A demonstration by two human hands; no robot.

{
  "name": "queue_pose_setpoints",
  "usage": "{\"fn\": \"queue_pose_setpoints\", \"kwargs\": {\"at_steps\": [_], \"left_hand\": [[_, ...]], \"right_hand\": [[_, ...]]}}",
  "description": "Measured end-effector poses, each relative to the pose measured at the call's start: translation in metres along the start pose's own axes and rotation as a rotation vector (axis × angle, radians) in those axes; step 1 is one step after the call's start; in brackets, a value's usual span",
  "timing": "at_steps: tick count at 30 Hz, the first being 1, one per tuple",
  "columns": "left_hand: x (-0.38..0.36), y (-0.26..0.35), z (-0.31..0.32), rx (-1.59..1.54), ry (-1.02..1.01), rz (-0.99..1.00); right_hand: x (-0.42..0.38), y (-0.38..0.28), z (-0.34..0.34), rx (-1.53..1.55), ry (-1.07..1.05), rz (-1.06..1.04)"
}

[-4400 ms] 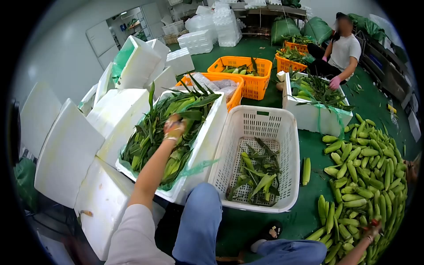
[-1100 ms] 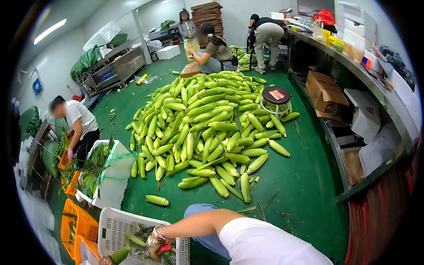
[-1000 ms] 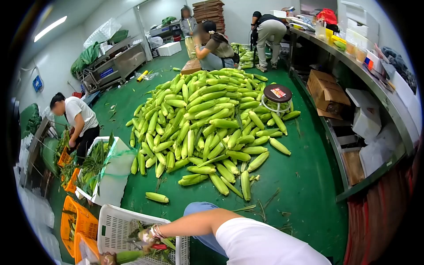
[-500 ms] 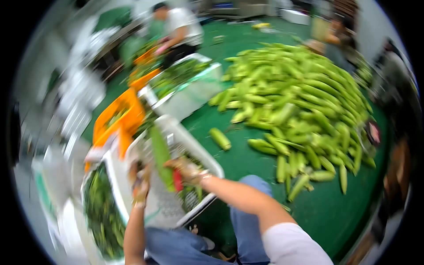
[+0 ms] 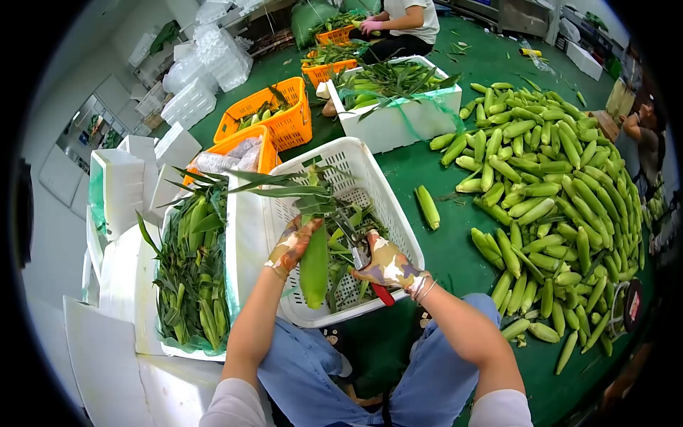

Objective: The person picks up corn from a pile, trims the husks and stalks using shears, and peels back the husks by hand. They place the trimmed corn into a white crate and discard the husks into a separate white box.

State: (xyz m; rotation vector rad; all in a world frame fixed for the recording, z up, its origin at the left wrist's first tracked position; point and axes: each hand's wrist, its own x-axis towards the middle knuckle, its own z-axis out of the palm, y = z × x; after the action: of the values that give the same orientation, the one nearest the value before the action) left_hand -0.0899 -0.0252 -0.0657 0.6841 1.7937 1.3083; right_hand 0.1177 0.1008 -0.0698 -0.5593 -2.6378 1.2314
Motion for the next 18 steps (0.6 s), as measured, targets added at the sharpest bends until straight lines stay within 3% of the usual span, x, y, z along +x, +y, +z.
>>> {"fn": "queue_pose_setpoints", "kwargs": {"at_steps": [1,3,5,7,8,9,11,13,15,16,17,18], "left_hand": [[0.008,-0.016,-0.004,0.103,-0.026,0.081],[0.001,-0.008,0.007,-0.017,-0.037,0.054],[-0.006,0.001,0.017,-0.034,-0.051,0.017],[-0.021,0.016,0.028,-0.041,-0.174,-0.185],[-0.022,0.014,0.03,0.007,-0.182,-0.006],[-0.023,0.013,0.029,0.008,-0.186,-0.006],[-0.033,0.025,0.029,-0.27,-0.15,-0.425],[-0.033,0.016,0.015,-0.309,-0.188,-0.514],[-0.032,0.002,-0.001,-0.081,-0.271,-0.457],[-0.031,-0.011,-0.011,0.2,-0.316,-0.118],[-0.021,-0.033,-0.023,0.199,-0.315,-0.123],[-0.006,-0.058,-0.035,0.51,-0.346,0.063]], "right_hand": [[0.002,0.001,0.002,-0.019,-0.067,0.049],[0.003,-0.006,0.002,-0.045,-0.064,0.053],[0.005,-0.01,0.002,-0.002,0.04,0.028],[0.006,-0.009,0.004,-0.021,0.097,0.015],[0.004,-0.014,0.001,-0.031,0.1,0.021],[0.002,-0.02,-0.003,-0.043,0.1,0.026],[0.004,-0.023,-0.005,-0.114,0.082,0.076],[0.016,-0.008,0.003,-0.035,0.013,0.173],[0.034,0.023,0.01,0.491,-0.101,0.341],[0.032,0.035,0.009,0.755,-0.262,0.366],[0.031,0.041,0.008,1.015,-0.424,0.386],[0.034,0.035,0.0,0.797,-0.583,0.464]]}}
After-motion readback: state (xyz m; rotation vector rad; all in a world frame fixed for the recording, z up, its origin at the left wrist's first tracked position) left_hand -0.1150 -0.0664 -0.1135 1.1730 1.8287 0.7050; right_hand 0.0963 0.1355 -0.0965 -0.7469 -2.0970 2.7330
